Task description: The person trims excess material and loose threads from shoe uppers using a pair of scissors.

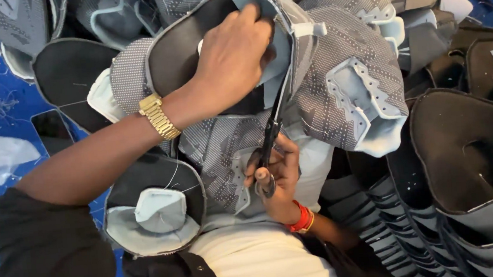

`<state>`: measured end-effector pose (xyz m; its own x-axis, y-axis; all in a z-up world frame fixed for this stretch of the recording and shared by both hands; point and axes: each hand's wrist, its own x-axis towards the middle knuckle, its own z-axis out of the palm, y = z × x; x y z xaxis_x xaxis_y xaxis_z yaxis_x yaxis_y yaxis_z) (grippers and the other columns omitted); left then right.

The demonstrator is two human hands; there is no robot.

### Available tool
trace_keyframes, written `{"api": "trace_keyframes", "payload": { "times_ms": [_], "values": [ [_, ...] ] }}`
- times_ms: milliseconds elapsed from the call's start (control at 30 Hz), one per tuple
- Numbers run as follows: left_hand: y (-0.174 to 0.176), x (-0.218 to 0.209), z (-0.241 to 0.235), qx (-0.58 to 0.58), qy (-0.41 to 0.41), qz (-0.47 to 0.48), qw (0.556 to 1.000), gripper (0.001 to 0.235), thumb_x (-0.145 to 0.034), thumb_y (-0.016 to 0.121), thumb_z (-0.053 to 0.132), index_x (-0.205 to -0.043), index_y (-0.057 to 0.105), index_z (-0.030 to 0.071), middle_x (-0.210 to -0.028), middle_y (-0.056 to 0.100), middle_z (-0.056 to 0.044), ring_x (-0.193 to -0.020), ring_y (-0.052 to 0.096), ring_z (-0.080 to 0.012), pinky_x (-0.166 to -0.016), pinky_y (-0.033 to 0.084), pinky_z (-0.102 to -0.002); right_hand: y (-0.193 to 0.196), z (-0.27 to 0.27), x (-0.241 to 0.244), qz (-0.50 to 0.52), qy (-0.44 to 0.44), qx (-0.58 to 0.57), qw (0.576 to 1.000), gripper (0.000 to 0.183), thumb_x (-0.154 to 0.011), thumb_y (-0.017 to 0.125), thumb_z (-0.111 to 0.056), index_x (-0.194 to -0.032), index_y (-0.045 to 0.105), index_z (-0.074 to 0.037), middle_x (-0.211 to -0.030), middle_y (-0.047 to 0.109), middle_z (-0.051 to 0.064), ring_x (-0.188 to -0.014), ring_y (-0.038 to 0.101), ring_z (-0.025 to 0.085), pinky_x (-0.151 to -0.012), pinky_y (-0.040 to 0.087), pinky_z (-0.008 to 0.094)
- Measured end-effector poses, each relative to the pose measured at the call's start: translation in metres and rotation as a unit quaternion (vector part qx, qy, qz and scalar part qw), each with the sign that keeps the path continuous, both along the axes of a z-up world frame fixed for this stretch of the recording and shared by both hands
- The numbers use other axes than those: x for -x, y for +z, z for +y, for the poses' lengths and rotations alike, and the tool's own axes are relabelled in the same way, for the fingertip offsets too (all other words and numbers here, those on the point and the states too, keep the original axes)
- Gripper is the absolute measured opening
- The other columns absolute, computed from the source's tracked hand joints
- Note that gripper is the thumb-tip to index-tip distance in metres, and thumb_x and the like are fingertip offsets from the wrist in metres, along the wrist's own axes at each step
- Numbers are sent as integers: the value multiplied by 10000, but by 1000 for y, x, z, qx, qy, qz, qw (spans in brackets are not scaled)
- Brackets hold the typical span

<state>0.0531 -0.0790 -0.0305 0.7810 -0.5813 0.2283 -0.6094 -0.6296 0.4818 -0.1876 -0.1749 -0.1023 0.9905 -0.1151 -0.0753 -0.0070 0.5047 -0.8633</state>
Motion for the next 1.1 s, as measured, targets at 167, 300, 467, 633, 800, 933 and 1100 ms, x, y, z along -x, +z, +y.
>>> {"api": "trace_keyframes", "payload": {
  "times_ms": [167,300,467,633,800,933,1100],
  "values": [
    [-9,3,7,31,4,-29,999,134,-820,719,29,-884,602,24,-999,599,-157,-937,623,-360,-763,521,-481,2,2,-3,3,8,-26,1000,704,-1033,729,-310,-1561,294,-145,-919,632,128,-727,618,159,-646,542,268],
    [-9,0,12,97,-3,-5,995,151,-838,662,-63,-950,575,-12,-970,594,-166,-947,611,-382,-786,496,-500,12,-4,-9,26,28,-88,995,718,-1014,736,-333,-1559,317,-127,-898,612,121,-695,591,154,-603,530,268],
    [0,-1,20,199,11,68,978,166,-916,674,-54,-977,522,-26,-935,625,-171,-915,646,-392,-751,485,-483,28,-15,-24,70,75,-201,974,695,-1005,691,-447,-1518,321,-162,-887,579,89,-725,571,160,-591,511,247],
    [0,-2,21,241,24,93,966,203,-946,715,-7,-974,514,-17,-914,647,-173,-871,664,-395,-708,478,-469,27,-17,-26,87,99,-259,957,650,-1037,689,-451,-1515,376,-140,-860,568,76,-692,526,124,-604,468,198],
    [-3,-5,22,242,18,100,965,205,-940,724,5,-965,522,-15,-898,656,-174,-870,671,-392,-710,484,-470,33,-15,-28,114,112,-342,926,620,-1047,670,-431,-1512,374,-146,-875,560,57,-693,528,105,-611,477,198],
    [-3,-4,23,243,21,102,964,201,-935,726,10,-962,528,-16,-894,663,-174,-870,678,-392,-705,489,-468,38,-9,-29,105,108,-368,917,665,-1017,663,-425,-1549,350,-179,-909,564,48,-724,539,102,-641,485,188],
    [-11,-7,21,246,15,100,964,190,-928,722,0,-960,536,-16,-898,668,-180,-872,679,-401,-708,495,-468,50,0,-37,113,82,-307,941,657,-1050,654,-415,-1549,340,-123,-903,550,49,-707,560,80,-628,496,204]
  ]
}}
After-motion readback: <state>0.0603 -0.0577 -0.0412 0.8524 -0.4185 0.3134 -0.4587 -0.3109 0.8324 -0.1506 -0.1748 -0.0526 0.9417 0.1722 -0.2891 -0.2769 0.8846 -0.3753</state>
